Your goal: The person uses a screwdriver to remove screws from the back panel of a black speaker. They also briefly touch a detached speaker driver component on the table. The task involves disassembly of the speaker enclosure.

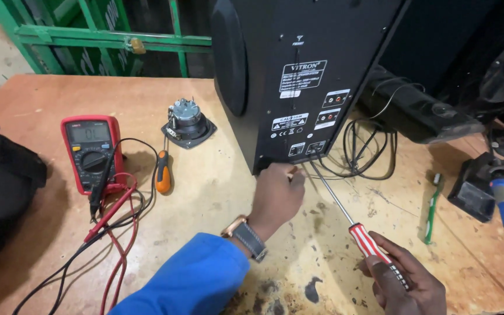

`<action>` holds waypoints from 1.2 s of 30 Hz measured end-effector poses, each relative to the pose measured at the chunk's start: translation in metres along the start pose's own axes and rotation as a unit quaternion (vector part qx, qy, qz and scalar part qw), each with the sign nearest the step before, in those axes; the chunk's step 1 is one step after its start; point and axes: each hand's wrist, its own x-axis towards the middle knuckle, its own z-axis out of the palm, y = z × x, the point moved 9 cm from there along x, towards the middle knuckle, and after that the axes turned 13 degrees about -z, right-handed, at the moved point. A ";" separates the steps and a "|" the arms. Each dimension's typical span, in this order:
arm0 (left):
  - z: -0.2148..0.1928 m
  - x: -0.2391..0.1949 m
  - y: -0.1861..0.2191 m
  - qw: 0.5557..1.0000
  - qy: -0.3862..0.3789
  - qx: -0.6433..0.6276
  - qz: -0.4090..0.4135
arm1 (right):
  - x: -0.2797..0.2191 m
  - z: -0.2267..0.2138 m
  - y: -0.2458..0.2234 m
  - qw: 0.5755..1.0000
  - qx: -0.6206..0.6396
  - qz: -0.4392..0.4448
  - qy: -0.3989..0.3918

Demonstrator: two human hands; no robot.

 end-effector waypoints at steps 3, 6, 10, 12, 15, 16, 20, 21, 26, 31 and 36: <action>0.021 0.001 -0.003 0.973 -0.096 -0.172 -0.119 | 0.000 0.004 -0.001 1.000 -0.001 -0.001 -0.005; 0.038 0.006 -0.003 0.944 -0.122 -0.246 -0.181 | 0.003 0.006 -0.001 1.000 -0.003 -0.026 -0.008; 0.052 0.021 -0.014 0.913 -0.105 -0.332 -0.214 | 0.001 0.009 -0.006 0.999 -0.008 -0.034 -0.002; 0.051 0.021 -0.013 0.916 -0.102 -0.322 -0.216 | 0.002 0.010 -0.002 0.999 -0.010 -0.041 -0.004; 0.049 0.019 -0.012 0.923 -0.092 -0.305 -0.217 | 0.002 0.011 -0.002 0.998 -0.039 -0.042 -0.012; 0.048 0.018 -0.011 0.926 -0.085 -0.298 -0.215 | 0.001 0.010 -0.003 0.997 -0.065 -0.036 -0.018; 0.052 0.021 -0.015 0.926 -0.083 -0.307 -0.205 | 0.002 0.008 0.000 0.996 -0.065 -0.057 -0.017; 0.050 0.020 -0.015 0.928 -0.080 -0.301 -0.206 | 0.003 0.008 0.002 0.996 -0.059 -0.070 -0.022; 0.045 0.015 -0.012 0.932 -0.067 -0.286 -0.213 | 0.002 0.007 0.000 0.995 -0.068 -0.072 -0.012; 0.044 0.013 -0.010 0.927 -0.070 -0.308 -0.202 | 0.004 0.009 0.005 0.994 -0.053 -0.091 -0.030; 0.047 0.017 -0.011 0.925 -0.070 -0.312 -0.204 | -0.002 0.014 -0.010 0.998 -0.056 -0.009 -0.021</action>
